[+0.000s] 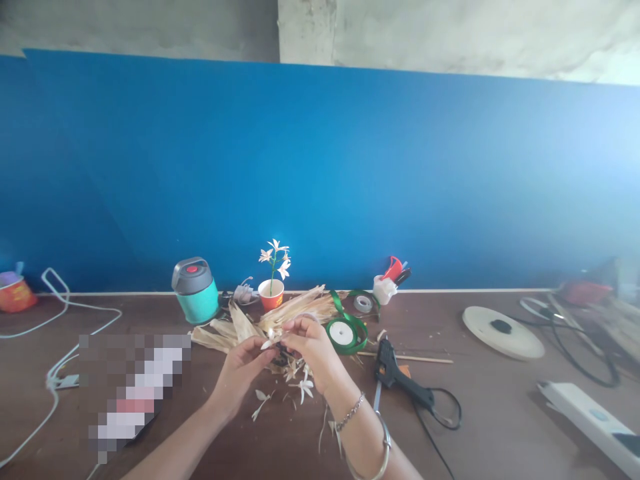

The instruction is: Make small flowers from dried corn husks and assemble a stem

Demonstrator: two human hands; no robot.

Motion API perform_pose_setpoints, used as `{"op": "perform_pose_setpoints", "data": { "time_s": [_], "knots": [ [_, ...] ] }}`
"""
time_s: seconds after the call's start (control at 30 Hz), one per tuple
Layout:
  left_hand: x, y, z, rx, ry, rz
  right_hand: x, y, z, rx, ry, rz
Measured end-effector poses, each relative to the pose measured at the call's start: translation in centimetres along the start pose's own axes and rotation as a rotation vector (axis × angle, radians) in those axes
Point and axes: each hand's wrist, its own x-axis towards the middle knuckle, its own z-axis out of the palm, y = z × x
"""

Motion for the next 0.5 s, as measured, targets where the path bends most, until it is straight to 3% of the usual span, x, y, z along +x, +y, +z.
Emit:
{"op": "perform_pose_setpoints", "data": {
  "time_s": [0.13, 0.23, 0.3, 0.37, 0.47, 0.5],
  "knots": [
    [0.0, 0.1, 0.0, 0.062, 0.035, -0.003, 0.1, 0.3, 0.1, -0.054, -0.002, 0.002],
    [-0.1, 0.2, 0.1, 0.097, 0.082, -0.021, 0.4, -0.1, -1.2, -0.261, 0.012, -0.084],
    [-0.2, 0.3, 0.2, 0.128, 0.106, -0.039, 0.4, -1.0, -3.3, -0.539, 0.073, -0.187],
    [-0.3, 0.4, 0.4, 0.154, 0.116, -0.054, -0.1, -2.2, -6.3, -0.887, 0.143, -0.2],
    [-0.5, 0.4, 0.7, 0.161, 0.101, -0.074, -1.8, -3.4, -10.9, -1.442, 0.32, 0.051],
    [-0.6, 0.4, 0.7, 0.158, 0.091, -0.078, -2.5, -3.4, -12.1, -1.508, 0.368, 0.091]
  ]
}}
